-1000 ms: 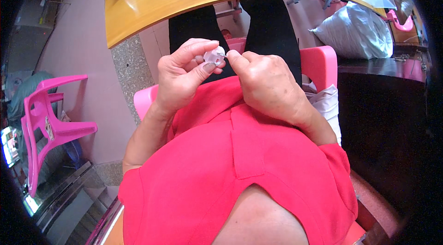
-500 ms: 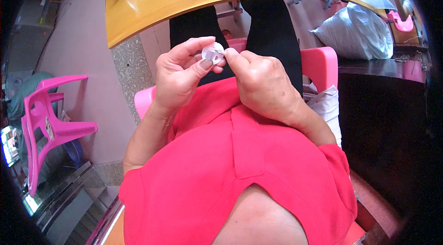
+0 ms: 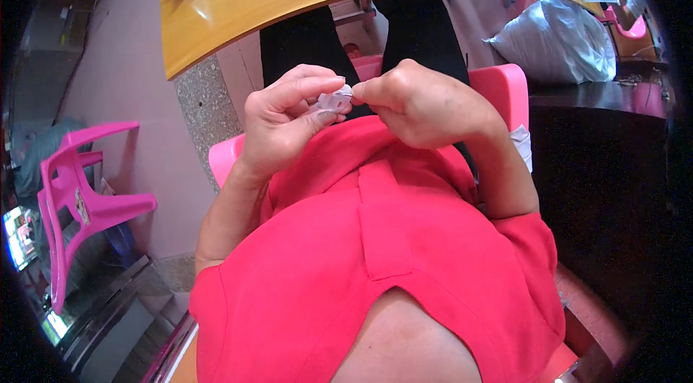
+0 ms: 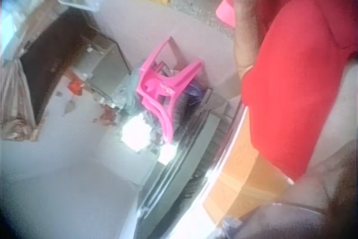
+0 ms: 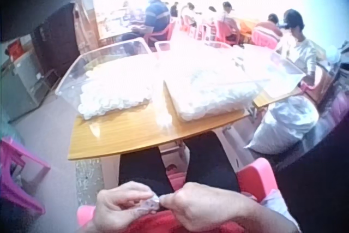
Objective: Inserting small metal pins into plastic housings using a metal tool.
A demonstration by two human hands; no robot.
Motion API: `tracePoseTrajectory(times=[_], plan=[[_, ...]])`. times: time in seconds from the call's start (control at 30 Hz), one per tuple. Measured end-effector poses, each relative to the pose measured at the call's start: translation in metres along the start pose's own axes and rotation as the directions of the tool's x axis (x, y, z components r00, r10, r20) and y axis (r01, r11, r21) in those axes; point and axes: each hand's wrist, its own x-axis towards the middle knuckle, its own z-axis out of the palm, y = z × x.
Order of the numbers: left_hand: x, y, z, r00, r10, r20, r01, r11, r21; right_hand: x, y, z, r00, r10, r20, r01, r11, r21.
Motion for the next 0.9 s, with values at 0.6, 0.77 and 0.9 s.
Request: tracePoseTrajectory(times=[0.6, 0.77, 0.9], plan=[[0.005, -0.009, -0.002, 0.997, -0.030, -0.068, 0.022, 0.994, -0.111, -0.004, -0.003, 0.018, 0.965, 0.056, -0.255, -0.068, 0.997, -0.036], [0.004, -0.010, 0.001, 0.998, -0.028, -0.059, 0.024, 0.998, -0.059, -0.002, 0.002, 0.018, 0.977, 0.058, -0.204, -0.057, 0.998, 0.008], [0.005, -0.010, 0.000, 0.998, -0.048, -0.038, 0.045, 0.995, -0.086, -0.004, 0.004, 0.018, 0.979, 0.073, -0.192, -0.060, 0.995, 0.077]])
